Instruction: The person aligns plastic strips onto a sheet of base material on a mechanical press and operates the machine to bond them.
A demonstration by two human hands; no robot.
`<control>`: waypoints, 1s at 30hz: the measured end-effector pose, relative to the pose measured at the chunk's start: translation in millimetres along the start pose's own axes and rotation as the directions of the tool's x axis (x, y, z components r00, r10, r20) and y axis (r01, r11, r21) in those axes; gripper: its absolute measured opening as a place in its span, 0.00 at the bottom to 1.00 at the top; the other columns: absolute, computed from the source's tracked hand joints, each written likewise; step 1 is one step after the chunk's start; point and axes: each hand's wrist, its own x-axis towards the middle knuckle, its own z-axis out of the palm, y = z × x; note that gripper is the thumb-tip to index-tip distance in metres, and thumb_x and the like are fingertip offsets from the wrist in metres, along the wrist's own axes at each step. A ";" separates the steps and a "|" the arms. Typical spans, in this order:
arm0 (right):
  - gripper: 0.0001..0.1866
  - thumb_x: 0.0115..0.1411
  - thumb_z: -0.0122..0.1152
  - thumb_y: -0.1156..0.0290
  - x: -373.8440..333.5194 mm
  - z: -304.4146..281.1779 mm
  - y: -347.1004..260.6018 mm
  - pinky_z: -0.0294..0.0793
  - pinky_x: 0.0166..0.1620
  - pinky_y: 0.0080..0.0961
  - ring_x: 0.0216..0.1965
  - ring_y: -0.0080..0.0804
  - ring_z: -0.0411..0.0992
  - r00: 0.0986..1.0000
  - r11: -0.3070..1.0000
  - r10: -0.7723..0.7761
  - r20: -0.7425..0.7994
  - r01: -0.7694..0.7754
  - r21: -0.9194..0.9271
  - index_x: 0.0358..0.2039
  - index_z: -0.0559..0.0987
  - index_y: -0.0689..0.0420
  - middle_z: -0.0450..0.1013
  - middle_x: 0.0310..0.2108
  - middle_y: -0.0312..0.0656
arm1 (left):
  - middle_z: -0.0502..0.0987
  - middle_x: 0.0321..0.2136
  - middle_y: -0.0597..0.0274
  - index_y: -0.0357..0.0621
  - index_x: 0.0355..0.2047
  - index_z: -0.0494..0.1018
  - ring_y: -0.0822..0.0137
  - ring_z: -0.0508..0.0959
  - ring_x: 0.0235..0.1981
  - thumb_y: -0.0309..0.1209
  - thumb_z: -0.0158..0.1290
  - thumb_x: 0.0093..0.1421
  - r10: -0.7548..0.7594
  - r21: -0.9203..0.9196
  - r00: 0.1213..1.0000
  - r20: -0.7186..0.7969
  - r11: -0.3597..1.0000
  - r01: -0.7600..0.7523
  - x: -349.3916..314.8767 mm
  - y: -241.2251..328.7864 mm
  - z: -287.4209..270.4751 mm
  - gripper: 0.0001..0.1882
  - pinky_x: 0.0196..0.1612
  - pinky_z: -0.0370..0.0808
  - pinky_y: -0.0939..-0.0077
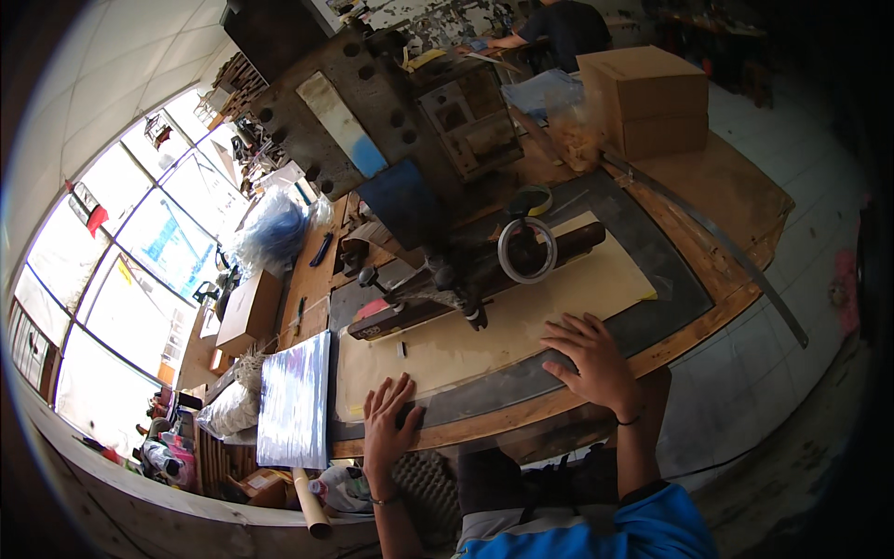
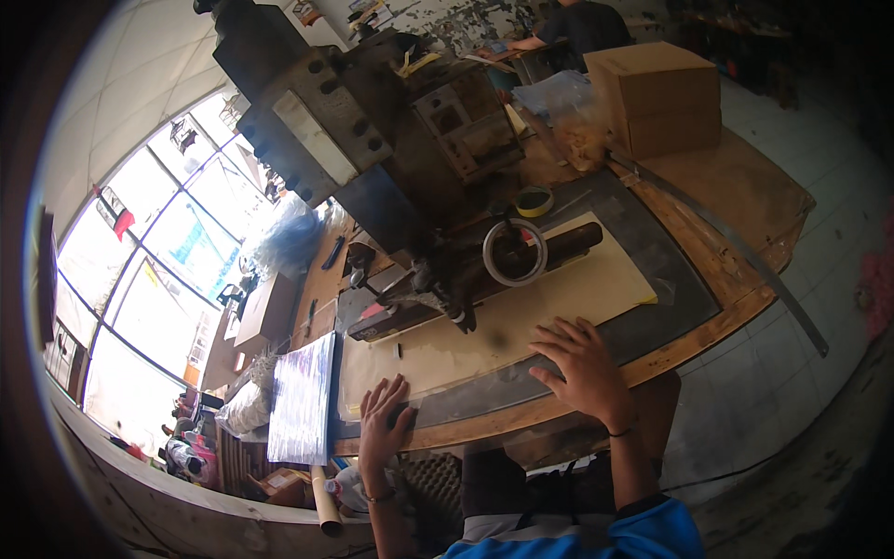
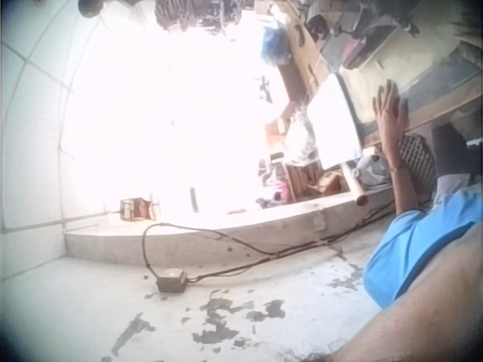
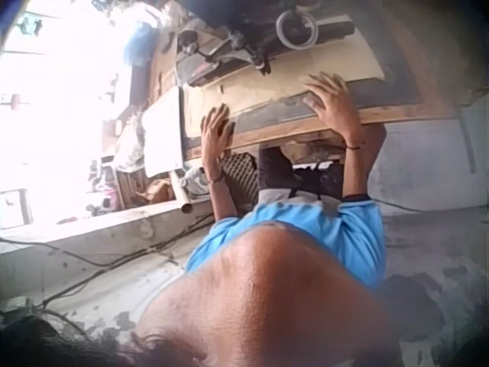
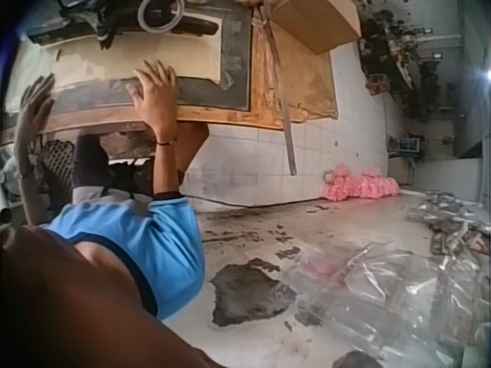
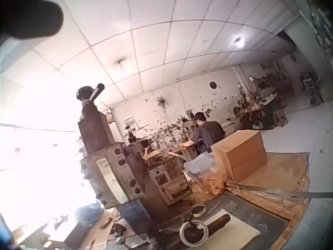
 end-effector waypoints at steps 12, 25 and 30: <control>0.20 0.64 0.63 0.57 8.1 4.9 -3.7 0.58 0.68 0.46 0.64 0.46 0.65 1.000 0.999 -0.020 -0.016 0.019 -0.042 0.51 0.80 0.55 0.74 0.58 0.41 | 0.63 0.69 0.55 0.44 0.67 0.64 0.50 0.58 0.72 0.43 0.56 0.63 0.075 -0.035 0.996 0.054 0.997 -0.074 10.1 -2.9 -3.6 0.34 0.73 0.46 0.49; 0.28 0.67 0.56 0.47 26.9 33.7 -9.1 0.49 0.72 0.51 0.71 0.47 0.56 0.991 0.948 0.083 0.106 -0.046 -0.315 0.63 0.73 0.45 0.63 0.69 0.44 | 0.62 0.70 0.57 0.45 0.67 0.64 0.54 0.57 0.73 0.54 0.52 0.65 0.116 -0.039 0.993 0.015 0.993 -0.115 8.7 -17.2 10.2 0.37 0.74 0.44 0.49; 0.28 0.69 0.54 0.48 30.2 31.6 -6.2 0.46 0.73 0.48 0.73 0.46 0.53 0.983 0.950 0.097 0.157 -0.044 -0.308 0.66 0.71 0.42 0.59 0.71 0.42 | 0.65 0.68 0.53 0.42 0.65 0.68 0.51 0.58 0.72 0.52 0.55 0.63 0.129 -0.066 0.992 -0.017 0.989 -0.130 8.2 -15.8 5.0 0.36 0.74 0.47 0.50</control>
